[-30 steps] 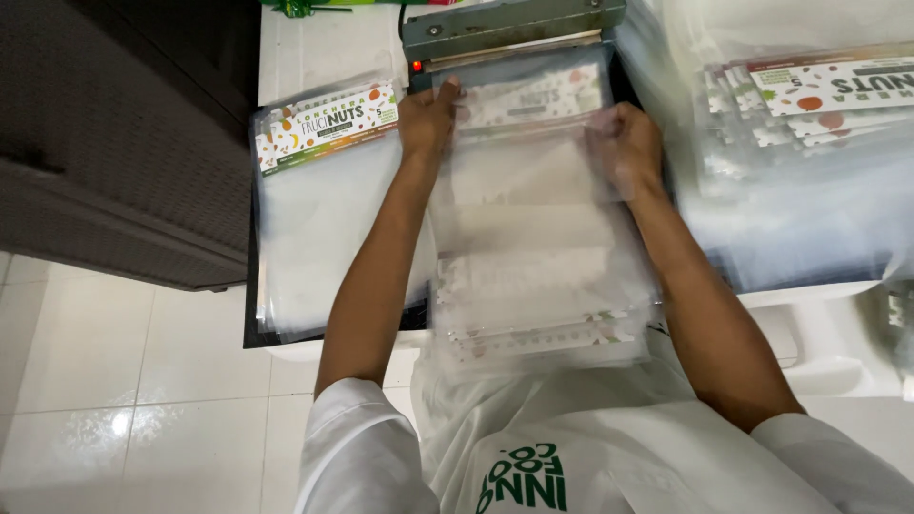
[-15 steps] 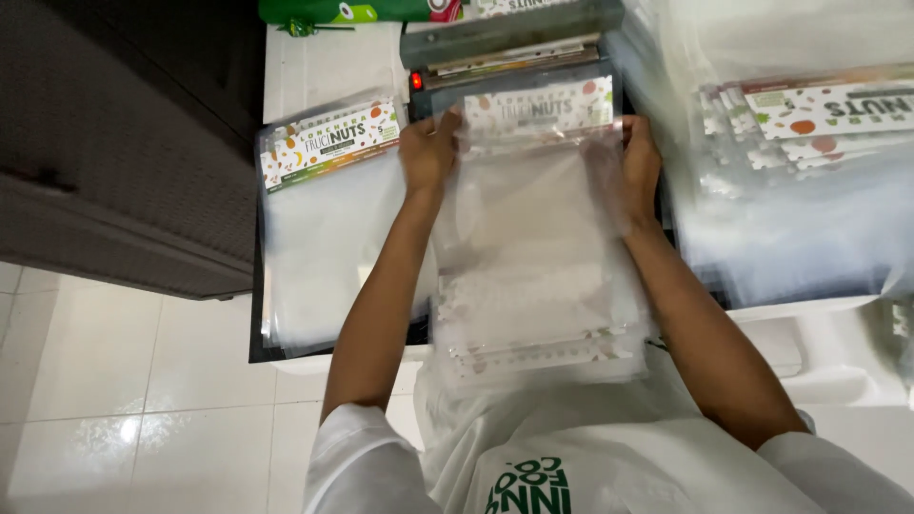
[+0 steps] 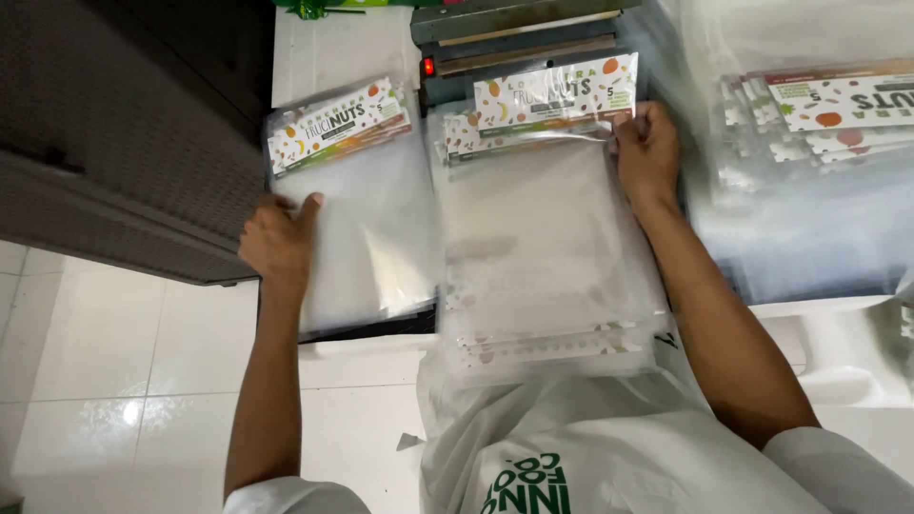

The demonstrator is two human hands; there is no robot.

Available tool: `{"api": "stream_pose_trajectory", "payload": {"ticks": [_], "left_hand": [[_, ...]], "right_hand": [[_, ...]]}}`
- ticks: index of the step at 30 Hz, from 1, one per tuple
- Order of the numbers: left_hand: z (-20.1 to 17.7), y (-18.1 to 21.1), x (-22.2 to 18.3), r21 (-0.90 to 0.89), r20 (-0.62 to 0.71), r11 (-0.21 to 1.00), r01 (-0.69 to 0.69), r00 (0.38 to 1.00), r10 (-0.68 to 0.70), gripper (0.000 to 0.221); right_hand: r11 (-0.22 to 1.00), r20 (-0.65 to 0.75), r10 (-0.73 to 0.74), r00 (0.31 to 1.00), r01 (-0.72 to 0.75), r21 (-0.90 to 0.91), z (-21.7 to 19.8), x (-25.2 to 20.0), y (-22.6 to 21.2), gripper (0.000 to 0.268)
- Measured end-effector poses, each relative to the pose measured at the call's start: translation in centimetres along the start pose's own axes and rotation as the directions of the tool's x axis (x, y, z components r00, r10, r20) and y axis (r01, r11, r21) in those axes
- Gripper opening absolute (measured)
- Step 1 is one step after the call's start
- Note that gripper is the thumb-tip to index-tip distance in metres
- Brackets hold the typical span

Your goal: Sealing plastic bags containing nuts using a manual heat sealer

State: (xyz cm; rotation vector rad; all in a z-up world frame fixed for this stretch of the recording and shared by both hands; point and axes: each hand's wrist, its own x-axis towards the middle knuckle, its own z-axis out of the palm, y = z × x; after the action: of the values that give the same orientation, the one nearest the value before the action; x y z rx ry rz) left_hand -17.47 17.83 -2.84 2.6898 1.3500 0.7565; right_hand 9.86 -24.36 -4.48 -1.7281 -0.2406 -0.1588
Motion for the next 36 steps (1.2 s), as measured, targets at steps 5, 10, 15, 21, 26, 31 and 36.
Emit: {"api": "stream_pose_trajectory", "payload": {"ticks": [5, 10, 15, 21, 26, 31, 36], "left_hand": [[4.6, 5.0, 0.0, -0.382, -0.238, 0.906, -0.184, 0.967, 0.096, 0.087], [-3.3, 18.6, -4.2, -0.813, 0.544, 0.336, 0.475, 0.826, 0.149, 0.046], [-8.2, 22.9, -6.7, -0.700, 0.713, 0.274, 0.659, 0.626, 0.317, 0.040], [-3.2, 23.9, -5.0, -0.772, 0.636, 0.183, 0.609, 0.736, 0.233, 0.049], [2.9, 24.6, -2.1, -0.864, 0.497, 0.226, 0.450, 0.834, 0.240, 0.046], [3.0, 26.1, 0.8, -0.824, 0.555, 0.277, 0.493, 0.799, 0.230, 0.045], [0.6, 27.0, 1.3, -0.756, 0.649, 0.296, 0.584, 0.727, 0.224, 0.030]], "right_hand": [[0.969, 0.077, 0.159, 0.984, -0.171, 0.181, -0.3, -0.2, -1.4, 0.008], [0.928, 0.153, 0.266, 0.952, -0.295, 0.226, -1.1, 0.5, -2.3, 0.005], [0.913, 0.138, 0.362, 0.922, -0.381, 0.148, 0.5, 2.9, -1.1, 0.009], [0.860, 0.167, 0.491, 0.855, -0.507, 0.065, -0.2, 1.5, -7.8, 0.008], [0.857, 0.190, 0.486, 0.853, -0.508, 0.086, -0.4, 1.7, -5.5, 0.010], [0.852, 0.187, 0.483, 0.855, -0.508, 0.124, 0.3, 3.2, -5.9, 0.013], [0.849, 0.163, 0.479, 0.862, -0.503, 0.164, 1.1, 3.7, -6.4, 0.014]]}}
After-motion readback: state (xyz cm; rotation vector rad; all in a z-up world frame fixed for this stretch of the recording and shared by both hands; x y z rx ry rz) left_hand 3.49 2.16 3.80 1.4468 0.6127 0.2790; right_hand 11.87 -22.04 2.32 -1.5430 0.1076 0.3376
